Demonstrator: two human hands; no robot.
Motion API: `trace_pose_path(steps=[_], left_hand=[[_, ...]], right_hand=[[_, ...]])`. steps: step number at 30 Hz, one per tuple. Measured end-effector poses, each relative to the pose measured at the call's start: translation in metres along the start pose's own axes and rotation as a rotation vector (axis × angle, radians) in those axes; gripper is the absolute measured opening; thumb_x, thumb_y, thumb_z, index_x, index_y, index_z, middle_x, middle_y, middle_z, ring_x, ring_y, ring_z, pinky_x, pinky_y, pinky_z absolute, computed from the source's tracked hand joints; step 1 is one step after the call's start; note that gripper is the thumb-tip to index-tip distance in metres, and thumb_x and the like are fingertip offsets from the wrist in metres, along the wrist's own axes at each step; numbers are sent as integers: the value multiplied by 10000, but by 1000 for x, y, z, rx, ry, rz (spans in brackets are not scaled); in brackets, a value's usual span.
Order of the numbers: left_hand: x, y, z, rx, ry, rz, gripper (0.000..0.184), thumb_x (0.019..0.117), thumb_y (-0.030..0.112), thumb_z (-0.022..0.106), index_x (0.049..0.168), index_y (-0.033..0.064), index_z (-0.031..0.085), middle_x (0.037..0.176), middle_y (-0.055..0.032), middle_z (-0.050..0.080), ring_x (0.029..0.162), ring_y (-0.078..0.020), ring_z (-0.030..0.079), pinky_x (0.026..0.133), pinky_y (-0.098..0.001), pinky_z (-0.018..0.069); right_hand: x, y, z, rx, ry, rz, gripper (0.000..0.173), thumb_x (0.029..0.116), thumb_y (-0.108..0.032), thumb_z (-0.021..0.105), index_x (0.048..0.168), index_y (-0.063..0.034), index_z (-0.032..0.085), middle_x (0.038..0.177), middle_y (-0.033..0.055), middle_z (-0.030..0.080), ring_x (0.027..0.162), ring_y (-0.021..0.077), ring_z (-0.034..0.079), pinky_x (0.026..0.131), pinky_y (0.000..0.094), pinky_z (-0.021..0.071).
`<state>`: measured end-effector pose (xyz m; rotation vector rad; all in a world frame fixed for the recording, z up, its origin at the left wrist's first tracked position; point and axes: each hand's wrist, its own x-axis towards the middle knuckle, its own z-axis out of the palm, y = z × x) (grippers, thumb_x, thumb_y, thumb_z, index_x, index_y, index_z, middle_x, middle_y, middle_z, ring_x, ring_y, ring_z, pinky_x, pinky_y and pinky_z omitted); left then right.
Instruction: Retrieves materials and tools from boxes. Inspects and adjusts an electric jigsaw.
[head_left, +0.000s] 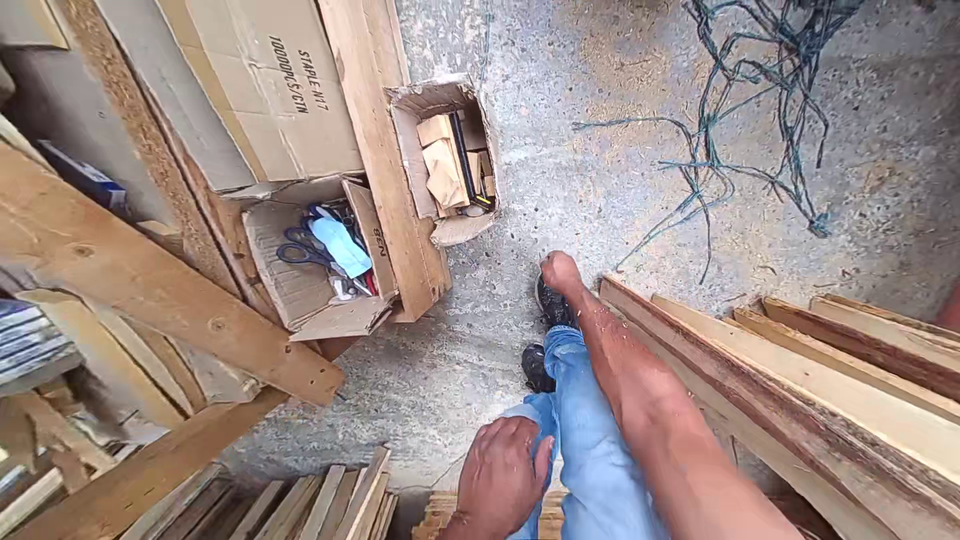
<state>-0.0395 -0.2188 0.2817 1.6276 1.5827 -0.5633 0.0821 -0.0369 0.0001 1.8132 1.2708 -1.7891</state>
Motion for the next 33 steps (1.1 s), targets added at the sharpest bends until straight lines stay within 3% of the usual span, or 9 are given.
trace_pose_path(steps=[5,9,12,13,15,19,26,29,33], left_hand=[[-23,20,-15,74,-507,-140,558,1042,535,345,1194,143,713,1230,-76,721,1225,-263,644,1063,-493,488],[-79,19,-15,57,-488,-49,497,1064,435,374,1241,93,687,1306,-134,682,1310,-318,587,1125,-541,432],[-146,23,-45,-107,-490,-78,478,991,394,560,1336,78,658,1507,-113,557,1511,-353,352,1220,-621,269],[-172,33,-63,-179,-522,-135,499,984,413,570,1352,85,649,1510,-116,553,1504,-357,363,1205,-634,289],[-214,50,-111,-358,-521,-214,514,1008,475,534,1267,57,684,1341,-191,655,1318,-390,574,1076,-656,451],[-295,56,-197,-659,-318,24,429,1052,377,522,1286,49,670,1281,-193,681,1241,-369,629,1062,-623,474],[-459,-3,-221,-895,-191,285,399,1074,266,560,1376,13,625,1338,-241,654,1273,-406,608,1120,-617,404],[-530,-54,-179,-1158,21,160,391,1073,277,547,1357,24,639,1319,-208,674,1262,-351,629,1128,-578,425],[-623,-120,-74,-1488,376,-279,387,1030,322,583,1284,43,673,1217,-175,710,1157,-299,676,1062,-544,500]], right_hand=[[-162,29,23,242,7,38,364,1056,-306,467,1081,-28,699,1031,183,704,1011,328,679,904,562,529],[-304,11,-17,225,122,112,374,1058,-316,484,1092,-26,719,1055,201,714,1036,356,681,928,594,518],[-407,-17,-45,30,54,68,389,1046,-358,525,1060,-23,723,1031,212,715,1018,382,683,907,621,519],[-444,-25,-52,-33,33,64,384,1036,-365,540,1043,-28,722,1005,203,714,993,375,686,887,618,525],[-507,-56,-64,-121,36,18,349,1020,-354,571,998,-39,721,931,181,708,922,356,686,834,607,529],[-604,-162,-68,-234,129,-233,304,1015,-313,585,966,-43,716,824,139,688,808,314,677,763,576,541],[-717,-326,54,-589,-184,-659,326,1032,-348,532,1034,-88,728,817,82,699,773,234,686,749,516,559],[-729,-374,131,-719,-244,-731,314,1022,-362,540,981,-105,714,770,56,662,727,213,653,710,486,539],[-715,-448,218,-669,50,-796,387,1056,-391,517,1074,-61,720,909,146,705,873,309,684,817,583,535]])
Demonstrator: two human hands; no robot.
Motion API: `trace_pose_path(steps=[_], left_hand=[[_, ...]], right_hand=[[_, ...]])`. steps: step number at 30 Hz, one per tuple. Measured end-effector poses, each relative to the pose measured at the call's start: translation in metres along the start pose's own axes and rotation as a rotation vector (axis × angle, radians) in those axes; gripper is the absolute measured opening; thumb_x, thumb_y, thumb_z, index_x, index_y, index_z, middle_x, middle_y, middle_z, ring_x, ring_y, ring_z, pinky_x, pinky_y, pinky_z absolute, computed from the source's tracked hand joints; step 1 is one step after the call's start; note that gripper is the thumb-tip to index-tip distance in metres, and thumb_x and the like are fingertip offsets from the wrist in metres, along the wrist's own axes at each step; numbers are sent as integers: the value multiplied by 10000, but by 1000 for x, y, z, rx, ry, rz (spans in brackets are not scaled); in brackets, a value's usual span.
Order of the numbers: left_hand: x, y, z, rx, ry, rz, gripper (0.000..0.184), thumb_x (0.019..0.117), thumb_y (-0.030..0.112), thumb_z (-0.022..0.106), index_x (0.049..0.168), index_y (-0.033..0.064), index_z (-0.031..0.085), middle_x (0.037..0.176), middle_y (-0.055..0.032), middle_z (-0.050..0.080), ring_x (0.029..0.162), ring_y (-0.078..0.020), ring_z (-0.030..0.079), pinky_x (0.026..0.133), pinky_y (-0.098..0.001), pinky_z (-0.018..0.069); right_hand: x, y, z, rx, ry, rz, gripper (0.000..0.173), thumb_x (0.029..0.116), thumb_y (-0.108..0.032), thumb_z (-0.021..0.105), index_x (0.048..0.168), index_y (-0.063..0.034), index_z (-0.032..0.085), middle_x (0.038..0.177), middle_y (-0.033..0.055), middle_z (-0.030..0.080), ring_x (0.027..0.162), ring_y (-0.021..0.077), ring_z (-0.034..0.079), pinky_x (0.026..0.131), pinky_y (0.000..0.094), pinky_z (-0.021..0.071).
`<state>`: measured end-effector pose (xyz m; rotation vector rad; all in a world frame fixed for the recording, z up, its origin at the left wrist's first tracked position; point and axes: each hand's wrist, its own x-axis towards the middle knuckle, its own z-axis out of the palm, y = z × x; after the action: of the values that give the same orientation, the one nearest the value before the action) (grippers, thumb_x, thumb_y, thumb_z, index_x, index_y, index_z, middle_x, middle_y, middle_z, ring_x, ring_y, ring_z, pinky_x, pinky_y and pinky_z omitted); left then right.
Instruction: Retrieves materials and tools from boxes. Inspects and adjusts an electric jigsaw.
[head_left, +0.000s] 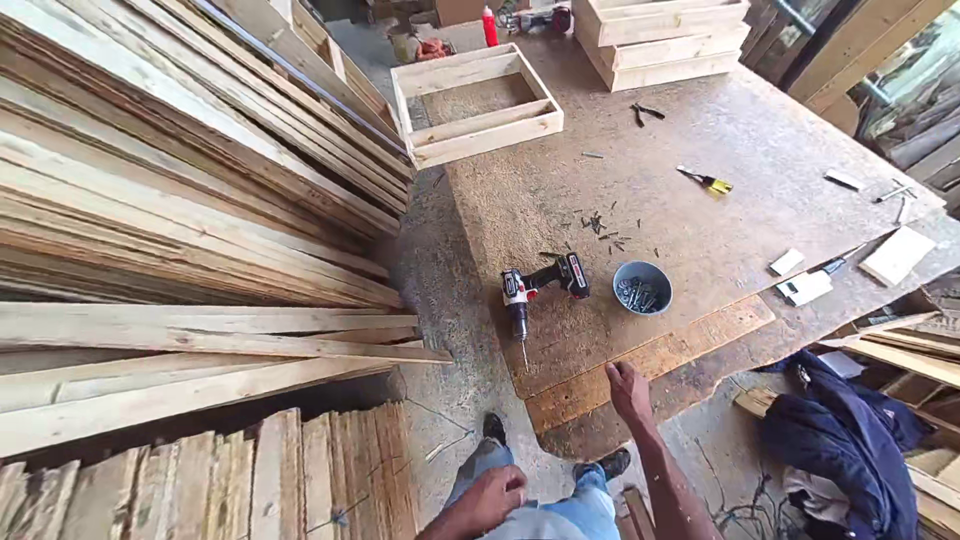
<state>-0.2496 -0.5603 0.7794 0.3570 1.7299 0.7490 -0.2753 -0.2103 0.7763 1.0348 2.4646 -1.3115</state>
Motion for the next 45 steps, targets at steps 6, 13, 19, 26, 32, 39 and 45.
trace_pose_path(steps=[6,13,19,26,32,39,45], left_hand=[[-118,-132,-135,-141,445,-365,398,1035,320,591,1286,26,682,1245,-210,699,1209,-359,654,1087,-591,473],[-116,-169,-243,-336,660,-374,347,1030,281,602,1247,25,694,1172,-185,725,1119,-326,693,1028,-561,527],[-44,-70,-347,-870,427,208,395,1101,216,371,1159,-31,674,987,-130,752,901,-219,728,844,-417,615],[-44,-38,-541,-1046,428,254,175,1021,153,544,1031,33,671,696,-32,659,615,-158,657,645,-369,605],[-40,-25,-695,-299,476,18,232,1034,247,585,996,59,718,806,-26,710,729,-136,682,743,-369,592],[27,-61,-891,-46,325,53,333,1048,365,547,1064,76,711,899,-89,714,859,-217,697,846,-486,572],[93,-154,-1098,4,271,-195,348,1087,244,460,1258,22,666,1139,-200,716,1097,-346,694,1002,-572,530]], right_hand=[[-3,-126,29,189,363,18,395,1072,-342,511,1205,5,644,1020,193,686,938,305,660,865,553,517],[-24,-257,168,-70,-395,-274,299,1059,-249,485,1224,-128,704,964,50,741,872,195,713,838,468,581],[30,-340,274,255,-695,-696,344,1077,-265,495,1211,-71,745,1375,90,669,1324,202,587,1161,441,429],[148,-474,307,330,-771,-853,288,1057,-283,572,1186,-110,761,1341,94,674,1288,192,600,1118,414,474],[230,-586,334,-87,-841,-806,211,994,-217,600,1099,-112,750,1020,82,742,944,218,716,864,466,585],[344,-700,436,-375,-838,-638,321,1028,-385,553,1001,-128,743,963,85,742,925,274,724,806,564,577],[491,-826,581,-681,-864,-213,403,1003,-404,584,1269,-115,675,1180,185,705,1098,404,679,890,664,528]])
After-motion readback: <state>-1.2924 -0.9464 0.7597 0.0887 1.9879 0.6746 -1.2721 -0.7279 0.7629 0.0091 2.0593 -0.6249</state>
